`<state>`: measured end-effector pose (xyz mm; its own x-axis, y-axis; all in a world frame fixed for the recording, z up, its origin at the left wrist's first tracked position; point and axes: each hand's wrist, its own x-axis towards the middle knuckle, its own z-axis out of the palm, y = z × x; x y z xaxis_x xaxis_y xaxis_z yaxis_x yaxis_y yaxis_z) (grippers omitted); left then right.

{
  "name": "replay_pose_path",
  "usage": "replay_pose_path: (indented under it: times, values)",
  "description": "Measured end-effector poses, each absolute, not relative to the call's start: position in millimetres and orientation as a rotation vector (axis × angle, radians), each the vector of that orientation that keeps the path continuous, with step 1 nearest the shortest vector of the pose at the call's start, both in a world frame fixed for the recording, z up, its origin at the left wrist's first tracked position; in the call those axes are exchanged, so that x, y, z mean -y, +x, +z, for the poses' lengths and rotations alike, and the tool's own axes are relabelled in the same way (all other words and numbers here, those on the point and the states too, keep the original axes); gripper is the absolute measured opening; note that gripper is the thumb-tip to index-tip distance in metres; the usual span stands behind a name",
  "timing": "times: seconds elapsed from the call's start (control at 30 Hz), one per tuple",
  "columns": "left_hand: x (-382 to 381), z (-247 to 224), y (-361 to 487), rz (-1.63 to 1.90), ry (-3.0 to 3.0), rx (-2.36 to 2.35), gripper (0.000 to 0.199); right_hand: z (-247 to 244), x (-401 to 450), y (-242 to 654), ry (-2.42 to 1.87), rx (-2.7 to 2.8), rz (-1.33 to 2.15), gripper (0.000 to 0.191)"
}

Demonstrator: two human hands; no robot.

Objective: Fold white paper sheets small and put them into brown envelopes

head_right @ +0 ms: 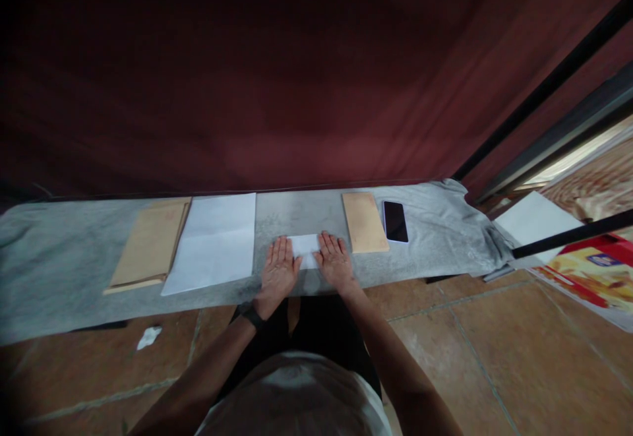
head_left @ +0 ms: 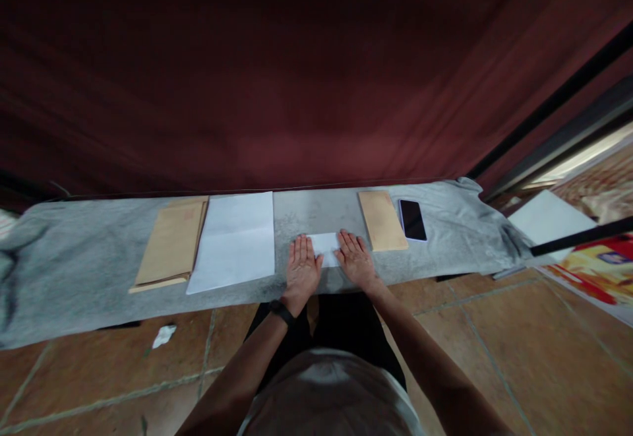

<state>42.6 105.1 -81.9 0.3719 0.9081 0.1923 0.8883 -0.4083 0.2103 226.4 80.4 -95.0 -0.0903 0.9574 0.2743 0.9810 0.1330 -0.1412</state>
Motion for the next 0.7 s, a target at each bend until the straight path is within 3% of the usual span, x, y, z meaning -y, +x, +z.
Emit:
replay_pose_path:
  times: [0.23, 0.7]
  values:
    - [-101.1, -83.5, 63.8, 0.316, 2.643, -1.388, 0.060, -97.8, -80.4, 225.8, -1.903, 2.113, -0.077, 0.056]
    - [-105.2, -83.9, 27.6, 0.328, 2.545, -1.602, 0.066, -92.6, -78.8, 219.0, -1.903, 2.063, -0.048, 0.056]
